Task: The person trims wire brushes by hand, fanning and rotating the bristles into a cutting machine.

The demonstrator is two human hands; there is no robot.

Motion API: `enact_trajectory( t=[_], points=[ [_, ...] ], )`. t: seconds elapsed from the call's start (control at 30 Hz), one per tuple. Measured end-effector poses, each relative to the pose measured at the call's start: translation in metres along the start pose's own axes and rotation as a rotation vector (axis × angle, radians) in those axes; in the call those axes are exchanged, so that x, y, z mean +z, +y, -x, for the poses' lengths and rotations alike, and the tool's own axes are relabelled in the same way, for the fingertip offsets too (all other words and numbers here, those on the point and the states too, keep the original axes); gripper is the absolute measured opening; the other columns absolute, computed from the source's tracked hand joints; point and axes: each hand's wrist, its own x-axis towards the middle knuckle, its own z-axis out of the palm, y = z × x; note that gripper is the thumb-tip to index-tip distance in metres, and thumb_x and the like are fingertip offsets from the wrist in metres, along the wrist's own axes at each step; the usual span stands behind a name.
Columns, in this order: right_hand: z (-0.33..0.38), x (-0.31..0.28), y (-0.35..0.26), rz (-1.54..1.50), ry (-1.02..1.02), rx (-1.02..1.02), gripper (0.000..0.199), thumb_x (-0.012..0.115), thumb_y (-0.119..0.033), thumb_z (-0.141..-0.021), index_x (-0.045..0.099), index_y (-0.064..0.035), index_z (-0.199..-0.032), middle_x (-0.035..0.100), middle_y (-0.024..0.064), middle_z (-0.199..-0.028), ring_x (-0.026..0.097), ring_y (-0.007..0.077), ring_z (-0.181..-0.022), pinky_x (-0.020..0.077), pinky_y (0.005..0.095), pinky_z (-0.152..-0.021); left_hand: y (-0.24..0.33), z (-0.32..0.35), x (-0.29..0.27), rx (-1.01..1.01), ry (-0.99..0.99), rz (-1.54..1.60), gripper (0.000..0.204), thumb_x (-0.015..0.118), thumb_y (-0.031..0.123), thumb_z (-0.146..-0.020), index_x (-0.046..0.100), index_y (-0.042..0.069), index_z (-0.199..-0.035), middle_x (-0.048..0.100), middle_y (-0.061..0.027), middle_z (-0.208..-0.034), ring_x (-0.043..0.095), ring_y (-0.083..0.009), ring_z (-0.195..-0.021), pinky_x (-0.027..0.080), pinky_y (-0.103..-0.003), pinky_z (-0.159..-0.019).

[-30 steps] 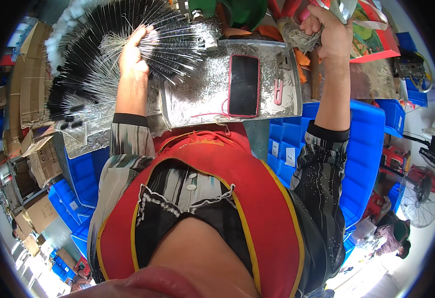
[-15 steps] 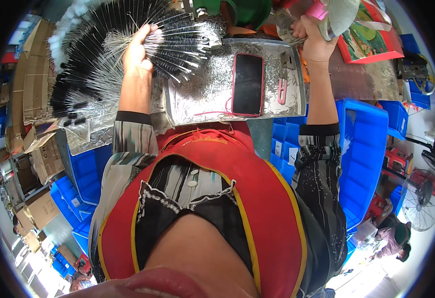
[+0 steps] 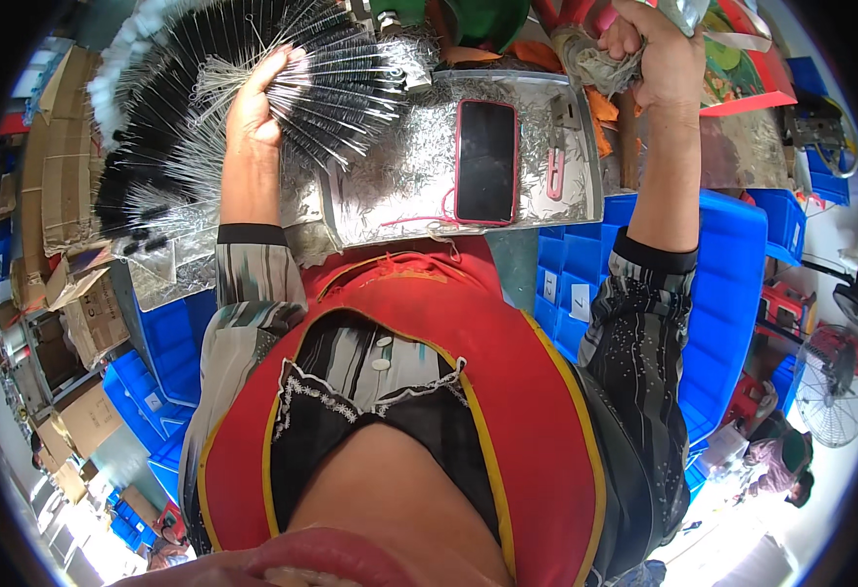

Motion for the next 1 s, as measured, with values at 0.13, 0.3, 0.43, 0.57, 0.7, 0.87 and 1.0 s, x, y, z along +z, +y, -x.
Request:
enact_trajectory(
  t=[0.13, 0.3, 0.43, 0.57, 0.7, 0.87, 1.0],
  points=[
    [0.001, 0.000, 0.006, -0.025, 0.011, -0.015, 0.032, 0.050, -0.009, -0.076, 0.035, -0.0067, -0.048, 0.038, 0.0048, -0.049, 0.041, 0.0169, -0.051, 0.0384, 0.0299, -0.058, -0.001, -0.001, 0.006, 0.009, 0.057, 0.013, 0.023, 0.059, 0.005, -0.074, 0.053, -0.002, -0.096, 0.061, -0.0136, -0.084, 0.060, -0.0213, -0.073, 0.052, -0.031, -0.065],
    [0.001, 0.003, -0.005, 0.013, 0.033, -0.001, 0.031, 0.050, -0.010, -0.077, 0.035, -0.0068, -0.049, 0.038, 0.0050, -0.051, 0.041, 0.0170, -0.052, 0.0385, 0.0297, -0.059, -0.003, -0.004, 0.004, 0.005, 0.062, 0.037, 0.022, 0.060, 0.005, -0.074, 0.053, -0.002, -0.094, 0.061, -0.0139, -0.084, 0.060, -0.0216, -0.073, 0.052, -0.031, -0.065],
    [-0.005, -0.008, -0.012, 0.002, -0.060, 0.069, 0.031, 0.051, -0.012, -0.077, 0.037, -0.0070, -0.050, 0.038, 0.0046, -0.051, 0.041, 0.0164, -0.052, 0.0387, 0.0294, -0.059, -0.004, -0.004, 0.004, 0.004, 0.075, 0.026, 0.022, 0.060, 0.004, -0.074, 0.053, -0.002, -0.094, 0.061, -0.0138, -0.085, 0.060, -0.0214, -0.073, 0.052, -0.032, -0.065],
    [-0.005, -0.004, -0.013, 0.012, -0.027, 0.071, 0.031, 0.053, -0.013, -0.076, 0.037, -0.0072, -0.050, 0.038, 0.0044, -0.050, 0.041, 0.0158, -0.052, 0.0389, 0.0290, -0.057, -0.004, -0.002, 0.005, 0.018, 0.094, 0.032, 0.022, 0.060, 0.004, -0.074, 0.053, -0.002, -0.094, 0.061, -0.0138, -0.085, 0.060, -0.0213, -0.074, 0.051, -0.032, -0.065],
    [-0.002, -0.002, -0.020, 0.004, -0.021, 0.081, 0.031, 0.054, -0.013, -0.075, 0.038, -0.0073, -0.050, 0.039, 0.0045, -0.050, 0.042, 0.0159, -0.051, 0.0389, 0.0285, -0.056, -0.004, 0.000, 0.011, 0.019, 0.124, 0.026, 0.020, 0.060, 0.005, -0.074, 0.054, -0.002, -0.093, 0.061, -0.0141, -0.086, 0.060, -0.0217, -0.075, 0.051, -0.032, -0.066],
    [0.010, 0.009, 0.001, -0.005, 0.140, -0.160, 0.027, 0.053, -0.006, -0.073, 0.038, -0.0062, -0.050, 0.038, 0.0045, -0.047, 0.041, 0.0168, -0.046, 0.0388, 0.0290, -0.053, -0.004, -0.001, 0.010, 0.002, 0.111, 0.013, 0.023, 0.059, 0.005, -0.075, 0.053, -0.002, -0.096, 0.061, -0.0146, -0.088, 0.060, -0.0222, -0.077, 0.051, -0.033, -0.068],
    [0.007, 0.011, 0.045, -0.162, 0.035, -0.326, 0.020, 0.055, -0.004, -0.069, 0.048, 0.0010, -0.051, 0.045, 0.0075, -0.045, 0.046, 0.0184, -0.040, 0.0416, 0.0313, -0.047, 0.000, 0.001, 0.010, -0.003, -0.018, 0.072, 0.025, 0.059, 0.003, -0.074, 0.053, -0.004, -0.098, 0.061, -0.0152, -0.082, 0.060, -0.0226, -0.072, 0.052, -0.032, -0.064]
  ],
)
